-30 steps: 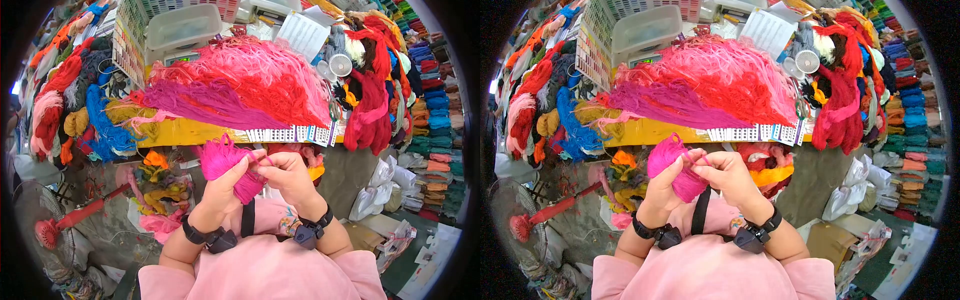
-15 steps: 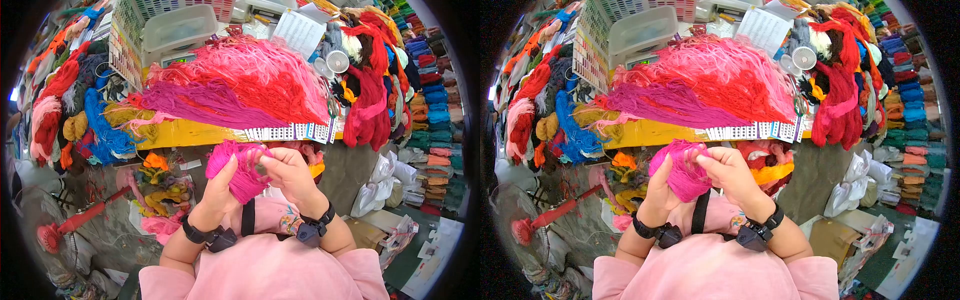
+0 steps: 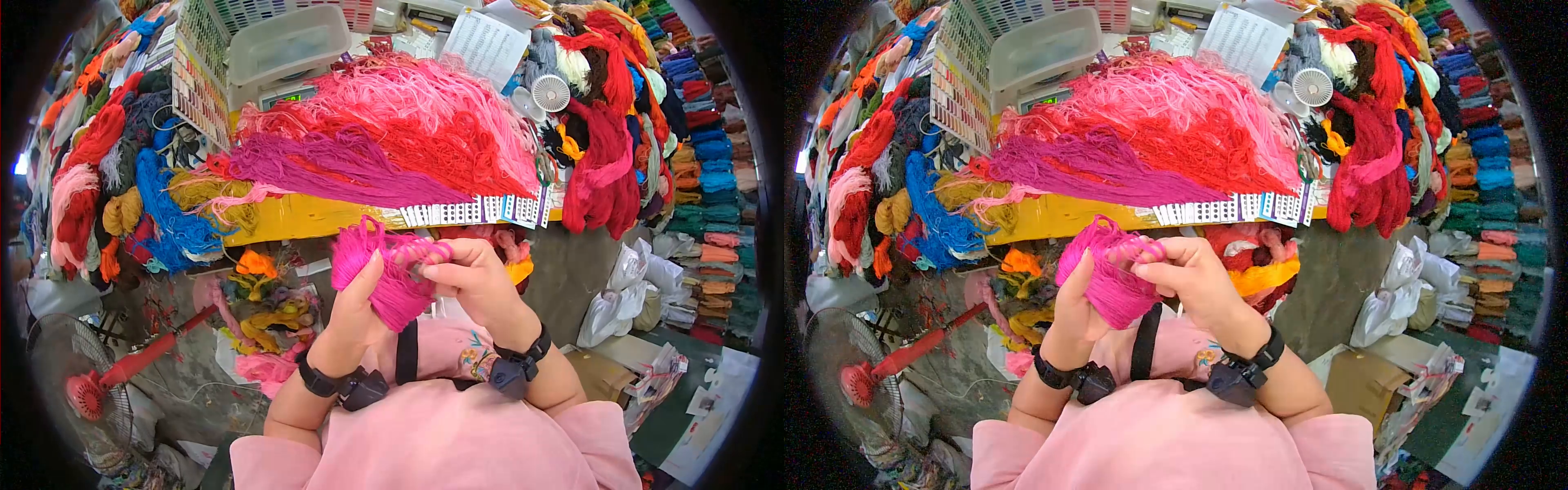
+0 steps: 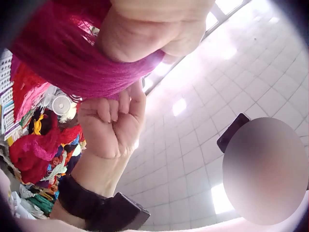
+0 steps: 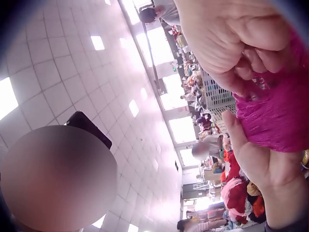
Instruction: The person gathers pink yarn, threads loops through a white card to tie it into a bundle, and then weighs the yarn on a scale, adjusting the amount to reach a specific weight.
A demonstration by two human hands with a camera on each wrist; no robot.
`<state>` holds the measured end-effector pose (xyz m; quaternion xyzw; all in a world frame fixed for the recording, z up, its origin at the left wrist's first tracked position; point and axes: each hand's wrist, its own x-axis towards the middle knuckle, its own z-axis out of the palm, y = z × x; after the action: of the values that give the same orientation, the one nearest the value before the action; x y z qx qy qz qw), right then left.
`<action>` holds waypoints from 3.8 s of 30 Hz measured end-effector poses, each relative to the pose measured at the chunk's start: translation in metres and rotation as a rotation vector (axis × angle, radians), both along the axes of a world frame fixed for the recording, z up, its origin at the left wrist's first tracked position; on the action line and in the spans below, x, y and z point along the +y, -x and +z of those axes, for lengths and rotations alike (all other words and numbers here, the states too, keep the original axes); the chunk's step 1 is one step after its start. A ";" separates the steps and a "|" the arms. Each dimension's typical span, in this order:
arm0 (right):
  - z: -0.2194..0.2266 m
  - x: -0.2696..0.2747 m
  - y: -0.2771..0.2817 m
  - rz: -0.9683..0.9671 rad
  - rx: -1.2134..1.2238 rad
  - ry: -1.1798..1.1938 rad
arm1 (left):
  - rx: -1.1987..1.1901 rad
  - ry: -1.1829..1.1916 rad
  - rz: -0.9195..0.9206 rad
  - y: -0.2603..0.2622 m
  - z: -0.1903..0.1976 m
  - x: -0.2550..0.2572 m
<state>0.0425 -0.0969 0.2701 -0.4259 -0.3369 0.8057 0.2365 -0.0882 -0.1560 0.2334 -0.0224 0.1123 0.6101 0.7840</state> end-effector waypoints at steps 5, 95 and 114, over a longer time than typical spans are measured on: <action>0.003 0.006 -0.002 0.004 0.231 0.163 | 0.061 -0.011 0.010 0.001 -0.015 -0.005; -0.302 0.146 -0.242 0.101 -0.839 -1.059 | 1.127 0.492 -0.547 -0.234 -0.260 0.203; -0.310 0.153 -0.251 -0.025 -0.671 -0.886 | 1.054 0.553 -0.420 -0.212 -0.242 0.202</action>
<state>0.2935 0.0557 -0.0401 -0.5230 -0.6954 0.4041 0.2822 0.1236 0.0464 -0.0082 0.1017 0.6391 0.3207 0.6917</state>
